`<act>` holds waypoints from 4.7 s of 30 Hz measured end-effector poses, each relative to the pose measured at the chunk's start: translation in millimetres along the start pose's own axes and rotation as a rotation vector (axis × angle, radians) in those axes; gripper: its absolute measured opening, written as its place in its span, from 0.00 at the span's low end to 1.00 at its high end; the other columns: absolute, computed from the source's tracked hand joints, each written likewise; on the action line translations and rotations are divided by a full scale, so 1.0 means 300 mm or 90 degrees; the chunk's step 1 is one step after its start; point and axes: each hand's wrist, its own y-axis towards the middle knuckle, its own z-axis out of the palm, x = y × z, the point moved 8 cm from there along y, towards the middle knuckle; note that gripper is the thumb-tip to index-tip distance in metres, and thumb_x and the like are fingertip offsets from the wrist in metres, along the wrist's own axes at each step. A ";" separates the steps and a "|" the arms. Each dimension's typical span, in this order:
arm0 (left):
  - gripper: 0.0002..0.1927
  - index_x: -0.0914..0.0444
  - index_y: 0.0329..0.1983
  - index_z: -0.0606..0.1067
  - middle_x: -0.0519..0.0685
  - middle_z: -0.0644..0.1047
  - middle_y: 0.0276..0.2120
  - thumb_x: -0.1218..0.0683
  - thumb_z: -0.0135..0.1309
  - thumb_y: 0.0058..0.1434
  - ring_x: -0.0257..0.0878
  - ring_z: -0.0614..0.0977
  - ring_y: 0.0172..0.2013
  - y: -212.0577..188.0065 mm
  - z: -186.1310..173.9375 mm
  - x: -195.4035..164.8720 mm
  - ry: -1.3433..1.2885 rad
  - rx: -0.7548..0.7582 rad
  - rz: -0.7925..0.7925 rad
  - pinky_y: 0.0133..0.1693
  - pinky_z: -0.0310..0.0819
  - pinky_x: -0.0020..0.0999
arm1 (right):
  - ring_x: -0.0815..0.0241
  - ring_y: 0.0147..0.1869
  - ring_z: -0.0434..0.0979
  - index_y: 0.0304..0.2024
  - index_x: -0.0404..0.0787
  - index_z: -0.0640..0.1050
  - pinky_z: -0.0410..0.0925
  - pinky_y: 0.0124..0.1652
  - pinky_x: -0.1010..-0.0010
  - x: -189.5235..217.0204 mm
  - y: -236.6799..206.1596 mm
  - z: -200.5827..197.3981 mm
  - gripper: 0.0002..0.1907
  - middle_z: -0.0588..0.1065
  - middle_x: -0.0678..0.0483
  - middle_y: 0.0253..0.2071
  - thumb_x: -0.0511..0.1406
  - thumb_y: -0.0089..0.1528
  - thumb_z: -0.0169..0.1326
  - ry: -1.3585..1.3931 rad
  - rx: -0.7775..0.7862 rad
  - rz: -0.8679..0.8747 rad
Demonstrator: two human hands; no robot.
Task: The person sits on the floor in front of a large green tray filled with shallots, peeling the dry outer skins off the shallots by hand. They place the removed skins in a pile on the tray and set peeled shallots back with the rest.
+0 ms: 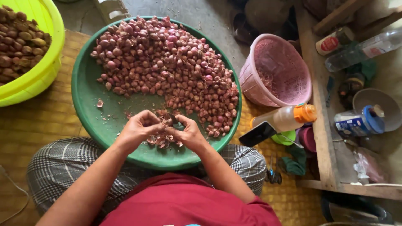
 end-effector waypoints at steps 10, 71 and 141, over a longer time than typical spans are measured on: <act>0.10 0.68 0.46 0.78 0.53 0.84 0.39 0.60 0.58 0.62 0.38 0.85 0.40 -0.011 0.039 0.099 -0.192 -0.056 -0.047 0.42 0.82 0.32 | 0.71 0.31 0.72 0.62 0.42 0.72 0.67 0.32 0.79 -0.060 -0.045 -0.040 0.17 0.76 0.54 0.35 0.38 0.71 0.48 0.219 -0.084 0.058; 0.04 0.66 0.41 0.76 0.48 0.82 0.36 0.59 0.57 0.66 0.31 0.81 0.35 0.107 -0.246 0.007 -0.065 -0.155 0.056 0.39 0.77 0.26 | 0.68 0.31 0.70 0.65 0.36 0.69 0.65 0.34 0.77 -0.091 -0.047 -0.054 0.21 0.73 0.55 0.29 0.38 0.72 0.42 0.051 -0.055 0.052; 0.15 0.51 0.50 0.78 0.40 0.80 0.50 0.57 0.54 0.60 0.47 0.70 0.72 0.219 -0.293 -0.156 1.066 -0.265 0.422 0.72 0.49 0.63 | 0.68 0.39 0.71 0.50 0.36 0.78 0.67 0.39 0.75 -0.098 -0.129 -0.247 0.13 0.78 0.58 0.40 0.33 0.63 0.60 -0.167 -0.169 0.110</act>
